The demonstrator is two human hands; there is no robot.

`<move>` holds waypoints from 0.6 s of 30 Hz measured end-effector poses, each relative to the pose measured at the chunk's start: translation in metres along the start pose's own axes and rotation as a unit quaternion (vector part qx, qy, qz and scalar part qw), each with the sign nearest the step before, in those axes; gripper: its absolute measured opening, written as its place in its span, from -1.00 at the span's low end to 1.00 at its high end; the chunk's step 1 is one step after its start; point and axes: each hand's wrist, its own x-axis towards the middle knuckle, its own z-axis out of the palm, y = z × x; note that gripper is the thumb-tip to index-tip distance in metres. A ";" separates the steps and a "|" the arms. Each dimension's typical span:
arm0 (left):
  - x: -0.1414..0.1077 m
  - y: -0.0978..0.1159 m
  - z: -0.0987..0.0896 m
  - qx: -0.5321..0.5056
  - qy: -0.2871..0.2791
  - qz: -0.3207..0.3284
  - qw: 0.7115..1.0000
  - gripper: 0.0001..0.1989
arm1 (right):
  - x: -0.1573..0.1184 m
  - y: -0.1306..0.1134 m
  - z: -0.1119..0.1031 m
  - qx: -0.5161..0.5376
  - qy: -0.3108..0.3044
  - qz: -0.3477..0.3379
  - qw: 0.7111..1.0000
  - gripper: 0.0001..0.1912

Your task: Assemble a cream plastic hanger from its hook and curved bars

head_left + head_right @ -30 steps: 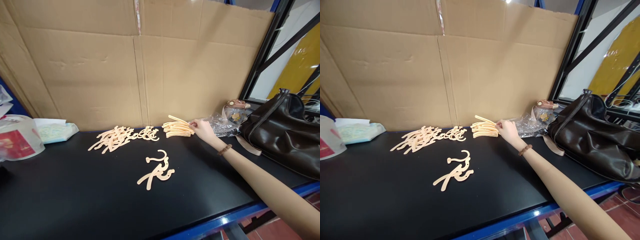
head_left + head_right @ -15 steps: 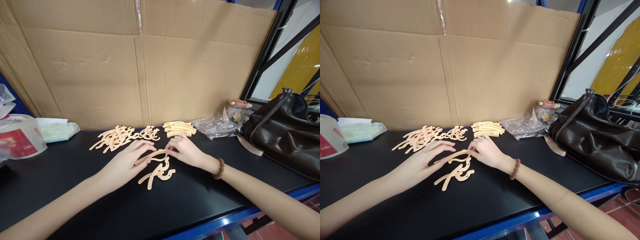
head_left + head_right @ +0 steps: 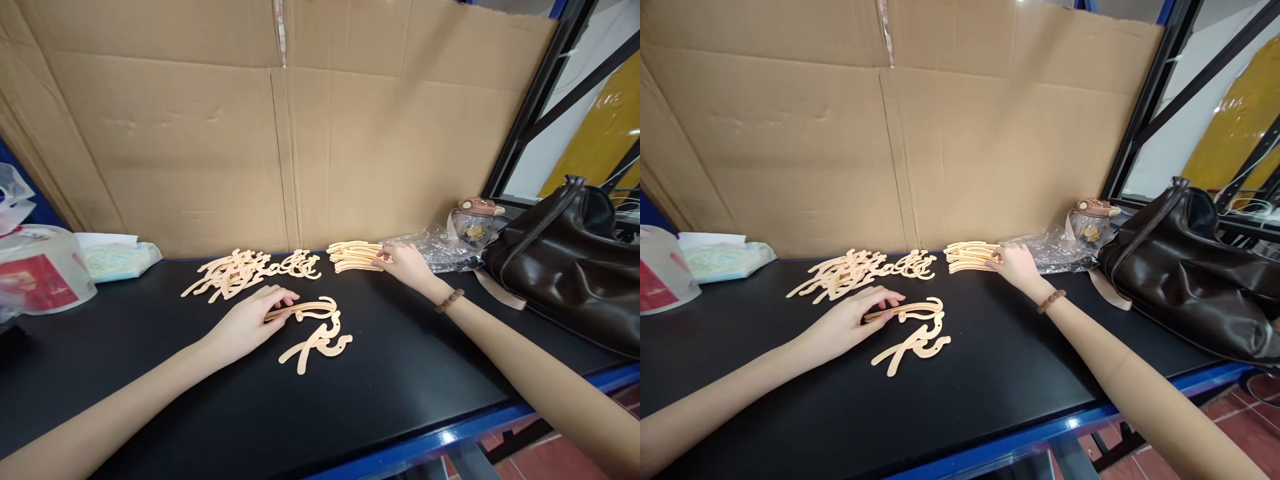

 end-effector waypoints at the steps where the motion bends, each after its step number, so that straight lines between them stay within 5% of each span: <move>1: 0.000 0.000 0.000 0.002 0.002 -0.002 1.000 -0.72 | 0.000 0.001 0.002 -0.006 -0.001 0.004 1.000 -0.78; 12: 0.002 0.003 0.003 -0.006 0.018 -0.014 1.000 -0.75 | -0.002 -0.012 -0.014 0.049 0.045 0.046 0.997 -0.77; 18: 0.004 -0.001 0.005 -0.058 0.014 -0.011 0.998 -0.73 | -0.013 -0.040 -0.022 0.138 0.045 -0.002 0.989 -0.70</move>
